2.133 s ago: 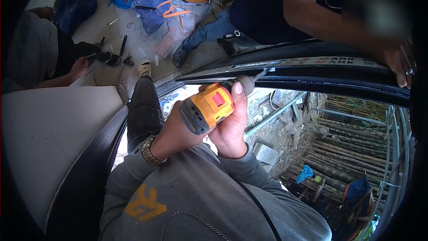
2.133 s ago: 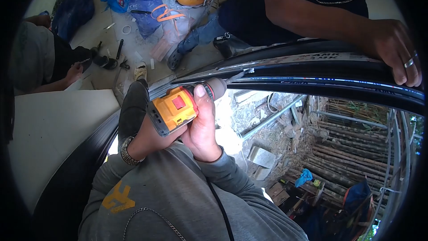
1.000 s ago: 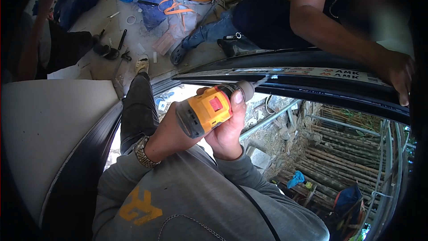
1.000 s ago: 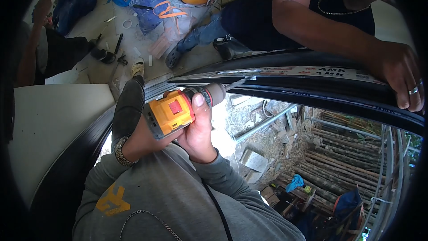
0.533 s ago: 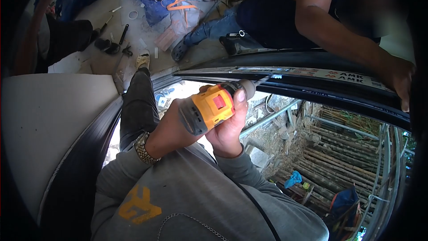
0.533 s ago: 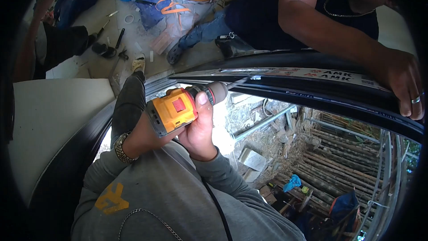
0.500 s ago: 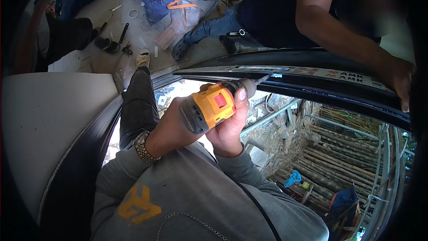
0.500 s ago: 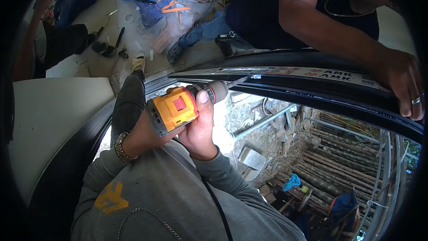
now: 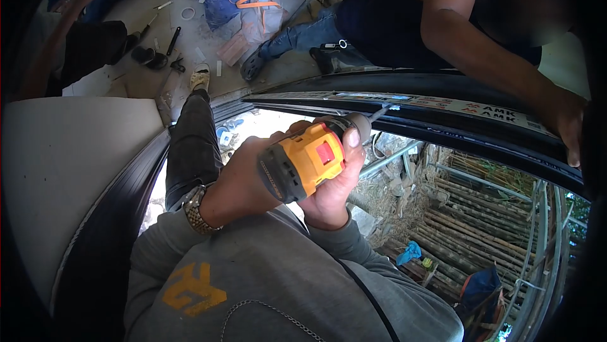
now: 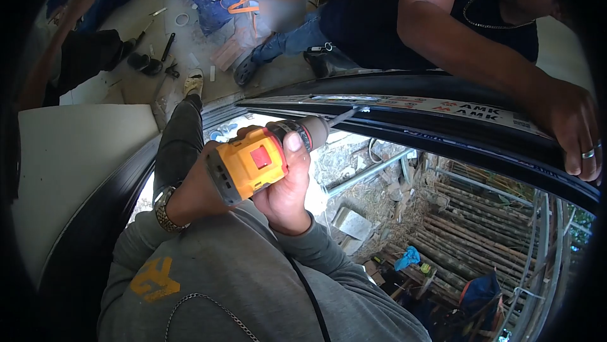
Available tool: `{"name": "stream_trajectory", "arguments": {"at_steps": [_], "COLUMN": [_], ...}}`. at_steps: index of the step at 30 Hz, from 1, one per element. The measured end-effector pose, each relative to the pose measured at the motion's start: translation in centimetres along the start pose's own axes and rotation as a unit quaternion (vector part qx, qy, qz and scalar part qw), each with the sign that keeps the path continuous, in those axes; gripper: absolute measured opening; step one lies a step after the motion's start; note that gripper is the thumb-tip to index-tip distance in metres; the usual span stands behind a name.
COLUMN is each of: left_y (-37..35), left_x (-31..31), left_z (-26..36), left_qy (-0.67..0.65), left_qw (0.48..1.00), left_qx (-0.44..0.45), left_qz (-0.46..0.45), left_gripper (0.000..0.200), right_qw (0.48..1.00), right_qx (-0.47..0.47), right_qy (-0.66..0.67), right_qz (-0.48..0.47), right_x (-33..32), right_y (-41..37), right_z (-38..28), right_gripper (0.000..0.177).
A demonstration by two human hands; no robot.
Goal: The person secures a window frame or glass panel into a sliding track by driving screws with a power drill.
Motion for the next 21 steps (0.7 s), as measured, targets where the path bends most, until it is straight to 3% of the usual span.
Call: {"name": "stream_trajectory", "arguments": {"at_steps": [5, 9, 12, 16, 18, 19, 21], "left_y": [0.0, -0.1, 0.0, 0.1, 1.2, 1.5, 1.0], "left_x": [0.1, -0.1, -0.1, -0.3, -0.6, -0.6, -0.5], "left_z": [-0.8, -0.1, 0.1, 0.3, 2.6, 3.3, 1.7], "left_qy": [-0.003, 0.011, 0.025, 0.052, 0.051, 0.049, 0.092], "left_qw": [1.0, 1.0, 1.0, 0.998, 0.998, 0.998, 0.995], "left_qx": [-0.021, -0.013, -0.002, -0.023, -0.024, -0.022, -0.015], "left_qz": [0.011, 0.002, 0.006, -0.024, -0.019, -0.014, -0.031], "left_gripper": [0.025, 0.028, 0.031, 0.034, 0.034, 0.033, 0.033], "right_qw": [0.999, 1.0, 0.999, 1.0, 0.998, 1.0, 1.0], "right_qx": [0.019, 0.025, 0.008, 0.012, -0.021, -0.022, -0.003], "right_qy": [-0.038, 0.008, -0.042, 0.018, 0.037, 0.001, -0.002], "right_qz": [0.021, 0.004, 0.007, 0.016, -0.046, 0.018, 0.027], "right_x": [0.3, -0.1, 0.3, 0.7, 1.6, 2.2, 1.6], "right_y": [0.5, 0.1, 0.1, -0.1, -0.5, -0.4, -0.1], "right_z": [0.5, 0.6, 0.2, -0.1, -1.1, -1.5, -1.1], "right_gripper": [0.066, 0.064, 0.062, 0.061, 0.062, 0.066, 0.067]}}
Point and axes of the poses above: each hand's wrist, its own y-axis towards the middle knuckle, its own x-axis out of the palm, z = x × y, the point moved 4 cm from there along y, towards the middle knuckle, and after that the axes turned 9 degrees about -y, right-handed, at the moved point
